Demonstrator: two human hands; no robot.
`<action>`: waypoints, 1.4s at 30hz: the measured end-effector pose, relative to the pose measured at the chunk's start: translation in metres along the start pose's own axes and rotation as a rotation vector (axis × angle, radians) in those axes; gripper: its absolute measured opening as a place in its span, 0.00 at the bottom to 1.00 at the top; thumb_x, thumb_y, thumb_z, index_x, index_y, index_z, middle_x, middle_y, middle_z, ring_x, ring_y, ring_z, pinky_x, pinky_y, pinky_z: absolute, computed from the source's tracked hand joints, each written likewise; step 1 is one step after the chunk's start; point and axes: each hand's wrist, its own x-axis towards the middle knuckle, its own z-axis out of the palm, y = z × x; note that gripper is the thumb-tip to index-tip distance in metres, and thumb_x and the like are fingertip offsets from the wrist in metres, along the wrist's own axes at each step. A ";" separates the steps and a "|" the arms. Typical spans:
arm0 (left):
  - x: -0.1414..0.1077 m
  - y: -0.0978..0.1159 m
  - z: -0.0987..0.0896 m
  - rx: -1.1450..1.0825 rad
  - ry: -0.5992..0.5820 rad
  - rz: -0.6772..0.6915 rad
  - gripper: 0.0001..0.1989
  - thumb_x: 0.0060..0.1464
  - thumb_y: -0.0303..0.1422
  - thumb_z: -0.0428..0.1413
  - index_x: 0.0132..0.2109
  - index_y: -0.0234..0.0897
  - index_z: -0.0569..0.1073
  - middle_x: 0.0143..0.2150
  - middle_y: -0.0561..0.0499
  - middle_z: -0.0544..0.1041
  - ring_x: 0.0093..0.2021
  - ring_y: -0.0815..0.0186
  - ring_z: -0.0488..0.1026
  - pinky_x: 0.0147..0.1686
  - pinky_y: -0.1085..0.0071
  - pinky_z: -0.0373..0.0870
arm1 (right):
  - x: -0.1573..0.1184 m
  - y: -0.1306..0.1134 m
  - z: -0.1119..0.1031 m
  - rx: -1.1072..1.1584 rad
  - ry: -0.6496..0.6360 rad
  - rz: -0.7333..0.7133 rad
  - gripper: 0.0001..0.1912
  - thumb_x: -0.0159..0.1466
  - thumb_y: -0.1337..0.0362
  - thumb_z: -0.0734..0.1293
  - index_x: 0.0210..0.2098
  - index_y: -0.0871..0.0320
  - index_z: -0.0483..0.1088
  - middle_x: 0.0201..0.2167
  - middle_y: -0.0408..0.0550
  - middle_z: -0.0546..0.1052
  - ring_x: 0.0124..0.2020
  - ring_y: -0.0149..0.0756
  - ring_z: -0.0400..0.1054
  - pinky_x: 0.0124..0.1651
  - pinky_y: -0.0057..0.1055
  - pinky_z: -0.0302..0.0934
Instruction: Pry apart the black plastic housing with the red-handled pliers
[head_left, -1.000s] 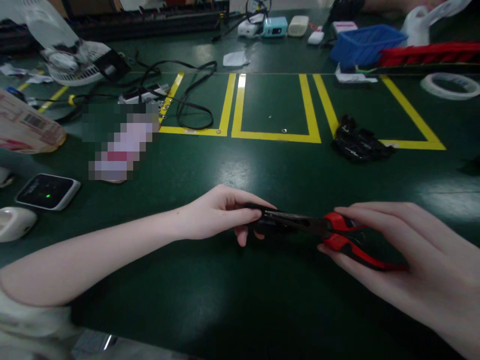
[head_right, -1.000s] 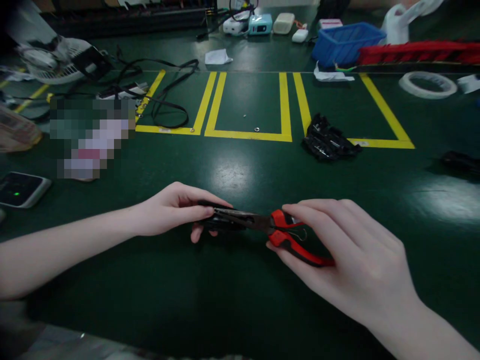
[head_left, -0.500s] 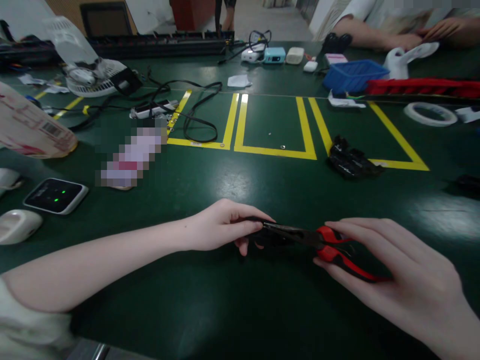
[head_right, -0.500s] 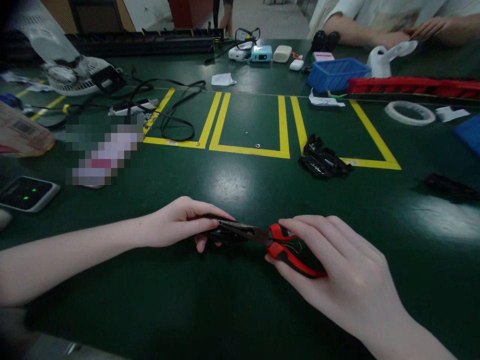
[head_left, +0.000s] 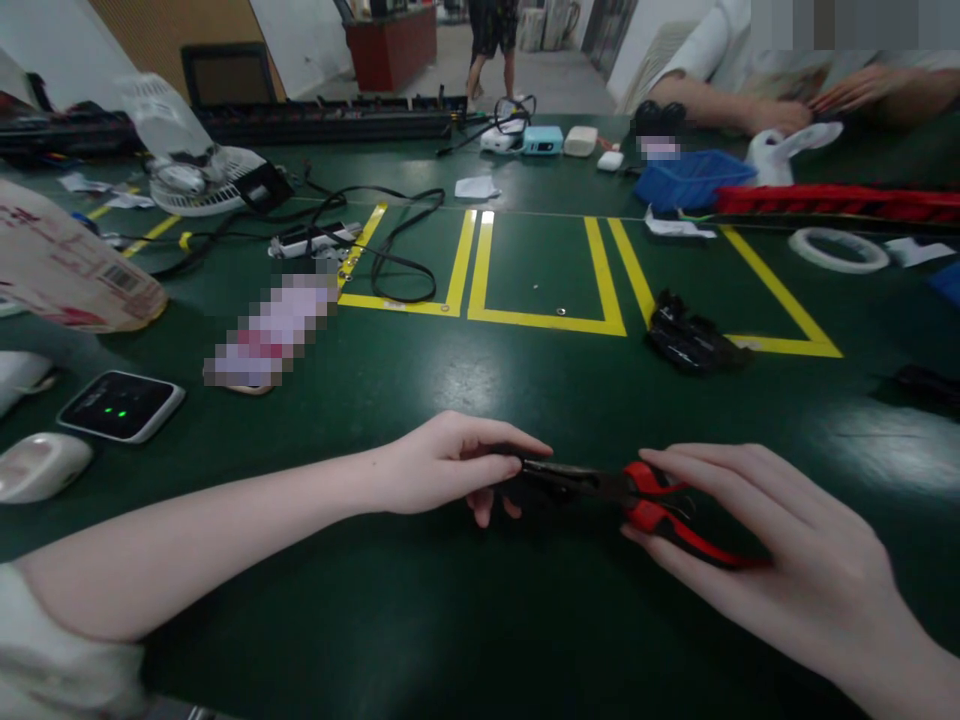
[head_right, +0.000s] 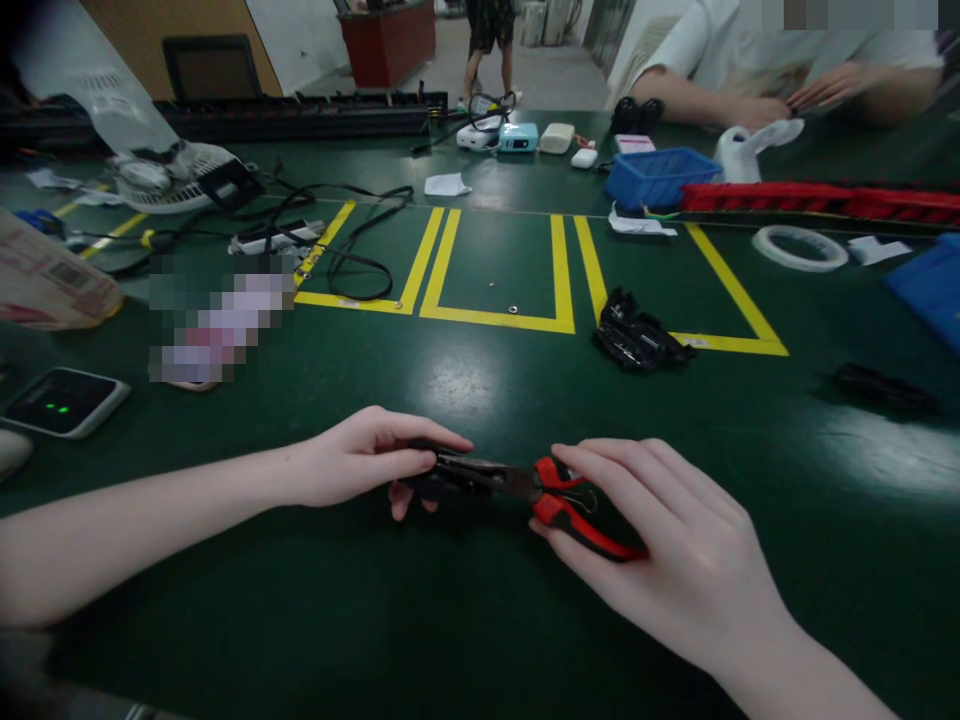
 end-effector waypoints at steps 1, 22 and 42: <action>0.000 0.000 0.000 -0.003 -0.008 0.000 0.18 0.66 0.32 0.52 0.61 0.37 0.70 0.37 0.49 0.80 0.29 0.74 0.76 0.30 0.79 0.76 | 0.000 0.000 0.000 -0.007 0.003 -0.008 0.23 0.61 0.58 0.70 0.54 0.52 0.69 0.44 0.50 0.78 0.41 0.44 0.75 0.38 0.40 0.71; 0.003 -0.001 -0.001 -0.065 -0.004 -0.031 0.17 0.66 0.33 0.52 0.59 0.34 0.72 0.35 0.47 0.80 0.28 0.71 0.76 0.27 0.77 0.75 | 0.000 -0.003 0.000 0.048 0.039 0.090 0.24 0.60 0.58 0.71 0.56 0.49 0.68 0.45 0.50 0.77 0.42 0.47 0.74 0.42 0.45 0.70; 0.002 -0.003 -0.003 -0.014 -0.021 -0.007 0.17 0.67 0.33 0.51 0.60 0.36 0.72 0.38 0.47 0.79 0.33 0.71 0.77 0.30 0.77 0.76 | 0.000 -0.006 -0.001 0.081 -0.030 0.093 0.22 0.61 0.55 0.70 0.54 0.48 0.69 0.44 0.47 0.78 0.40 0.44 0.76 0.40 0.42 0.72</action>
